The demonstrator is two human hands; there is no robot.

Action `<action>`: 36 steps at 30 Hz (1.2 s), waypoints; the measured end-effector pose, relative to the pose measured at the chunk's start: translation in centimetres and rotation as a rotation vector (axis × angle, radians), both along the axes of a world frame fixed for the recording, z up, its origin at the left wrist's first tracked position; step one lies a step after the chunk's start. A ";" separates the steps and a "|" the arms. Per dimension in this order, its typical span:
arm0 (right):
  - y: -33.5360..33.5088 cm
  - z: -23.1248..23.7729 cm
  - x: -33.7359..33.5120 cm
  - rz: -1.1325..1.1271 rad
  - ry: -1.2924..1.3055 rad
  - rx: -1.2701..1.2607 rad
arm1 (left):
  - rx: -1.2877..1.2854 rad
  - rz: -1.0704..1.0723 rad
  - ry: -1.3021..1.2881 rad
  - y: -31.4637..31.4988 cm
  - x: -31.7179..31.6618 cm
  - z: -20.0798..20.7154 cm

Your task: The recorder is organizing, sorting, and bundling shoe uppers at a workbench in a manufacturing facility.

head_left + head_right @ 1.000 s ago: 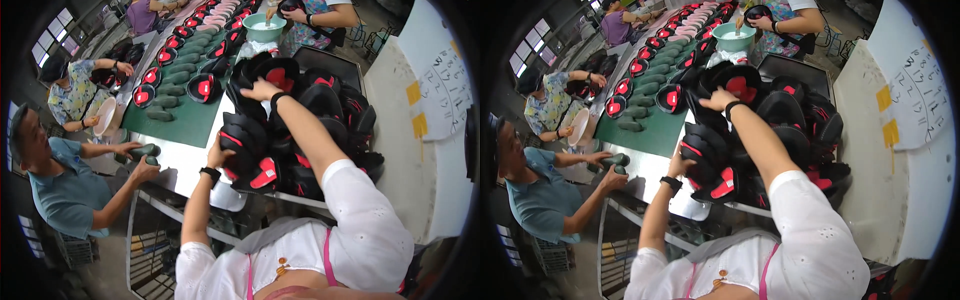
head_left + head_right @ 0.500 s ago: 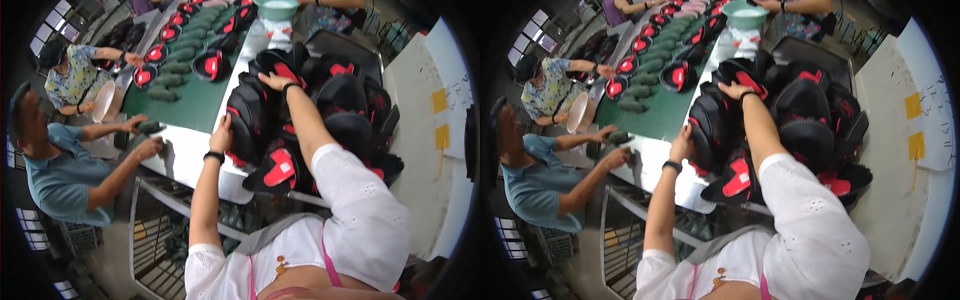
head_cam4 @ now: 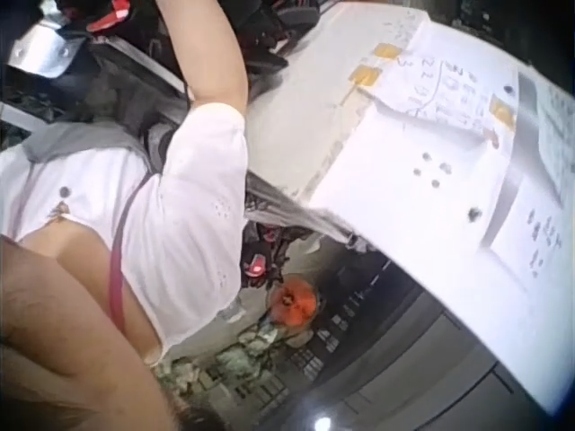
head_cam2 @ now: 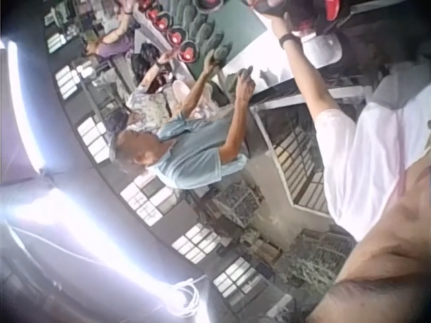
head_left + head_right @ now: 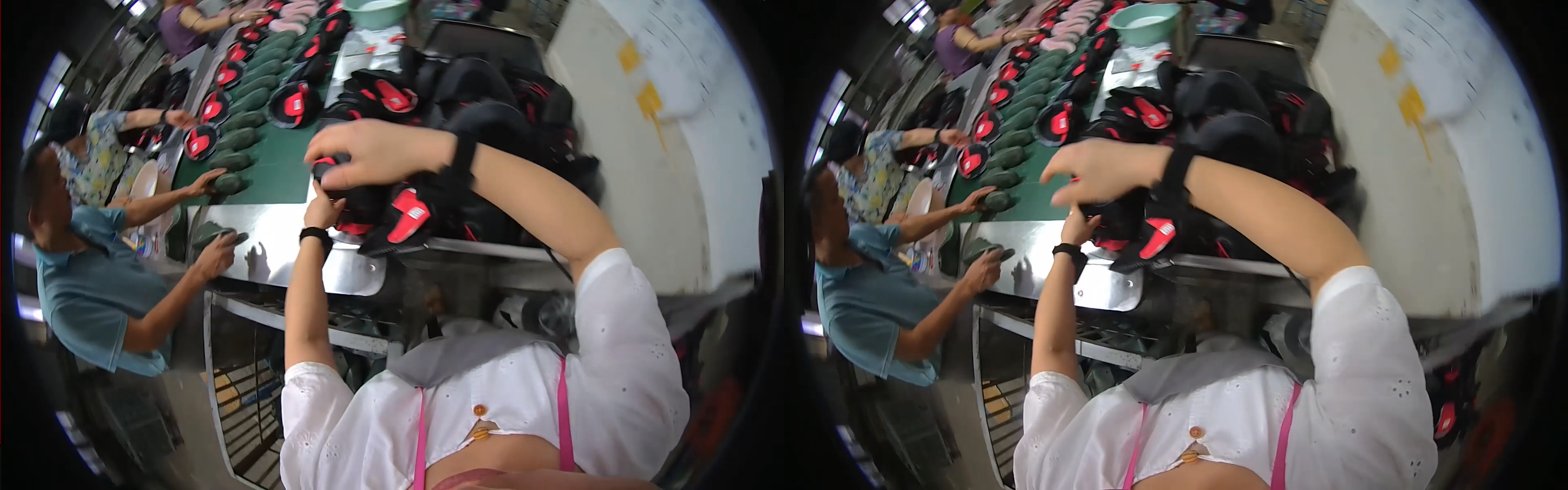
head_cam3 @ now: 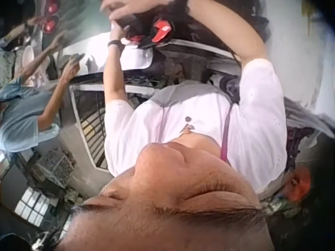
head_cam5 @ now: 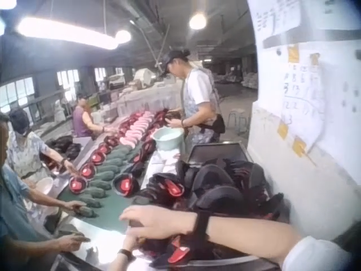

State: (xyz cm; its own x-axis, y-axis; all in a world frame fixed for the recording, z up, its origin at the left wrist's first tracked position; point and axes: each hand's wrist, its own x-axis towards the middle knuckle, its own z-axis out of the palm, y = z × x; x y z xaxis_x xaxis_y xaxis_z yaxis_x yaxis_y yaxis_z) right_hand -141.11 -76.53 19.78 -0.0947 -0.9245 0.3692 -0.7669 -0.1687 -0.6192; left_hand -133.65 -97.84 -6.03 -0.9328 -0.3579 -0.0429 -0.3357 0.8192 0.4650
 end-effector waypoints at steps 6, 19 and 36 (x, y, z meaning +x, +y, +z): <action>22.6 6.4 18.3 -0.176 -0.040 0.012 | 0.341 -0.279 -0.152 -3.3 0.4 -1.9; 56.8 -11.9 70.3 -2.372 -0.565 -0.026 | 0.329 -1.492 0.452 52.5 23.7 28.4; 75.9 -31.6 84.0 -2.712 -0.879 -0.809 | -0.351 -1.786 0.470 100.0 35.5 12.0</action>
State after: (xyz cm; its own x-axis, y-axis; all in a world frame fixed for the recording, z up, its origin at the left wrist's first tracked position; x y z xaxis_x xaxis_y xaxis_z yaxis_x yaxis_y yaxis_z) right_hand -57.13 -0.67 -11.82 -0.0555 0.9653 -0.2552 0.3124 -0.2259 -0.9227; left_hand -98.16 2.18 5.99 -0.0805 0.9864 0.1431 0.9967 0.0802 0.0084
